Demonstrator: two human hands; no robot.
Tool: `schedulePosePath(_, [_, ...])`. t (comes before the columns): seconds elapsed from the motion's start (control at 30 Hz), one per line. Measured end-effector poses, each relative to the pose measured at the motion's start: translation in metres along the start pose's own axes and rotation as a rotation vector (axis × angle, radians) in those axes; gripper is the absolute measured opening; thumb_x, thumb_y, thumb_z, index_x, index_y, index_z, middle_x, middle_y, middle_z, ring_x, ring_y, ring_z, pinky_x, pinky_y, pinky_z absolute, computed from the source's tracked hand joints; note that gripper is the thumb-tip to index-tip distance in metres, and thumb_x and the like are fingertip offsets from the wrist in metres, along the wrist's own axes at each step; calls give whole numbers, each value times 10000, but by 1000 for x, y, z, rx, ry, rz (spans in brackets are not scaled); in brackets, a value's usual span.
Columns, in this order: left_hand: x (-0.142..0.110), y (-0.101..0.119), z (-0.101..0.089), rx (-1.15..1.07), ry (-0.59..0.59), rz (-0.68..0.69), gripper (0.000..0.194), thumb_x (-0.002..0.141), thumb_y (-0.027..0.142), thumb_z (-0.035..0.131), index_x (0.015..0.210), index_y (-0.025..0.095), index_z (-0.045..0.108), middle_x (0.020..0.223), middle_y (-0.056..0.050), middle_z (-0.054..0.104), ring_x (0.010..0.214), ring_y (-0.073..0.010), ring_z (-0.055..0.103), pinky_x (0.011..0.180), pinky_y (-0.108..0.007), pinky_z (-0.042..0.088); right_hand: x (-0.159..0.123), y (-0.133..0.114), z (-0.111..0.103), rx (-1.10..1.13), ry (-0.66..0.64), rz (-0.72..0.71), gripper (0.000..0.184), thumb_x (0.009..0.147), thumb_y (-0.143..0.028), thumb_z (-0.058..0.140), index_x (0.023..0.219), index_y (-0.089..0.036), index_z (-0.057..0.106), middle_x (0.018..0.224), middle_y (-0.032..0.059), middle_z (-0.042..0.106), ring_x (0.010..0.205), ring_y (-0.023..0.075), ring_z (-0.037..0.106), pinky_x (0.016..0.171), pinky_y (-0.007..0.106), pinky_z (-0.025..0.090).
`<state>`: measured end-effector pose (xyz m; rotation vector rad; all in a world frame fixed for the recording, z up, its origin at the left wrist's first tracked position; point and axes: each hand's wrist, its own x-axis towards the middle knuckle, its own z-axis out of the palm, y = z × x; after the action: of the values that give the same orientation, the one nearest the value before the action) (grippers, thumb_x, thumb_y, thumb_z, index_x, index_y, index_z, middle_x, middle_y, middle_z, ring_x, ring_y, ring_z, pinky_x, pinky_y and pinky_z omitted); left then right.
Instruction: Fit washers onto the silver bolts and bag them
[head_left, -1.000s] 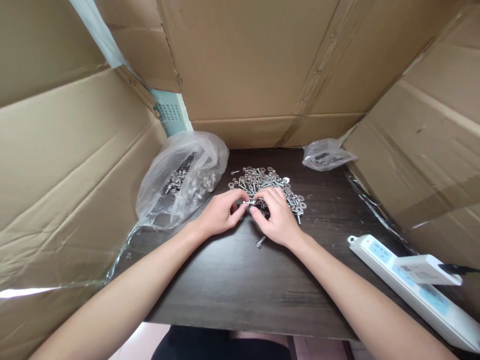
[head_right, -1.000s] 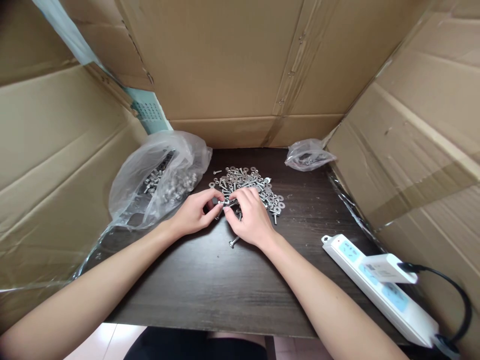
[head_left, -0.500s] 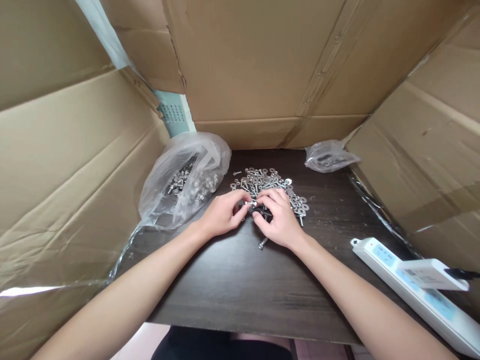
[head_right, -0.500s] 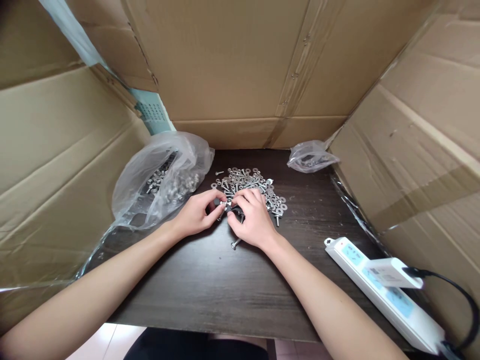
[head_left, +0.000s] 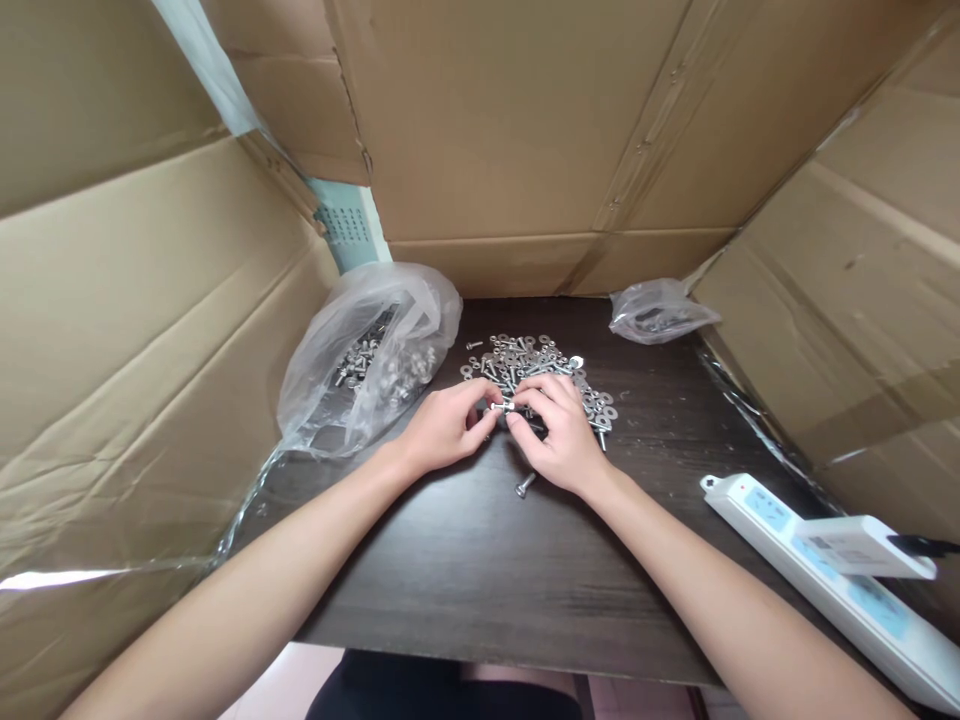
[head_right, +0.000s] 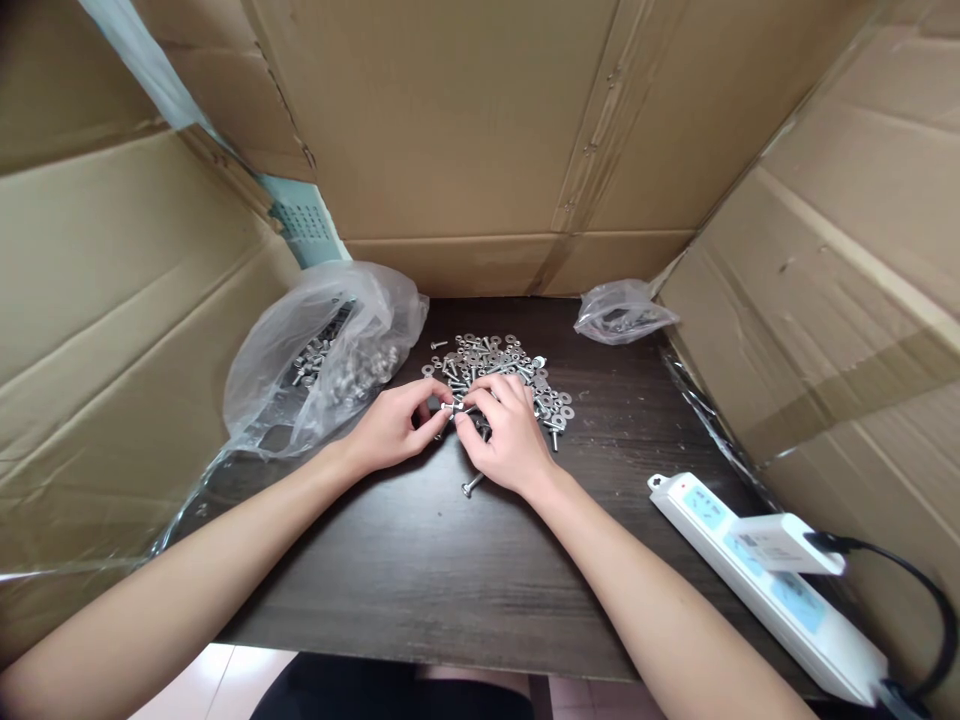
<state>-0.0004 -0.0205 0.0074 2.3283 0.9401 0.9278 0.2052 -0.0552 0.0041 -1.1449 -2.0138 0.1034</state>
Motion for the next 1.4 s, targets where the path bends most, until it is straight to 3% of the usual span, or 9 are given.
schedulePosePath(0.33, [-2, -2, 2, -54, 24, 20, 110, 920, 264, 647, 990, 186, 682, 921, -16, 746, 597, -104, 604, 646, -245, 479, 1, 2, 0, -11, -39, 43, 308, 1081, -286, 452, 824, -219, 609, 988, 62, 698, 1007, 264, 558, 869, 459, 399])
schedulePosePath(0.53, [-1, 0, 0, -69, 36, 15, 68, 875, 227, 653, 930, 188, 660, 871, 3, 726, 593, -99, 609, 637, -236, 472, 1, -2, -5, 22, -58, 67, 158, 1028, -278, 498, 962, -223, 631, 1041, 69, 680, 1028, 273, 559, 884, 464, 402])
schedulePosePath(0.67, [-1, 0, 0, -54, 44, 10, 76, 858, 232, 661, 919, 187, 658, 857, 0, 724, 582, -103, 610, 622, -238, 471, 0, -2, -3, 28, -75, 24, 106, 991, -252, 523, 947, -227, 617, 1050, 71, 680, 1024, 276, 571, 890, 472, 408])
schedulePosePath(0.87, [-2, 1, 1, -60, 40, 3, 83, 855, 223, 657, 931, 191, 654, 884, 1, 723, 586, -100, 613, 623, -237, 479, 0, -1, 1, 19, -57, 6, 177, 1019, -250, 500, 875, -223, 599, 1007, 68, 671, 968, 259, 578, 860, 451, 421])
schedulePosePath(1.1, [-2, 2, -1, -86, 50, 67, 247, 891, 227, 673, 1136, 201, 668, 978, -5, 705, 568, -76, 584, 658, -235, 502, 0, 0, 1, 37, -29, 24, 197, 1026, -241, 490, 873, -218, 612, 1013, 72, 666, 955, 253, 579, 869, 451, 439])
schedulePosePath(1.4, [-1, 0, 1, -56, 72, 122, 122, 942, 255, 678, 1037, 182, 701, 936, -6, 707, 576, -74, 568, 662, -229, 476, 0, 3, 3, 115, -18, 4, 185, 1024, -226, 492, 863, -218, 582, 998, 76, 648, 957, 247, 592, 879, 443, 478])
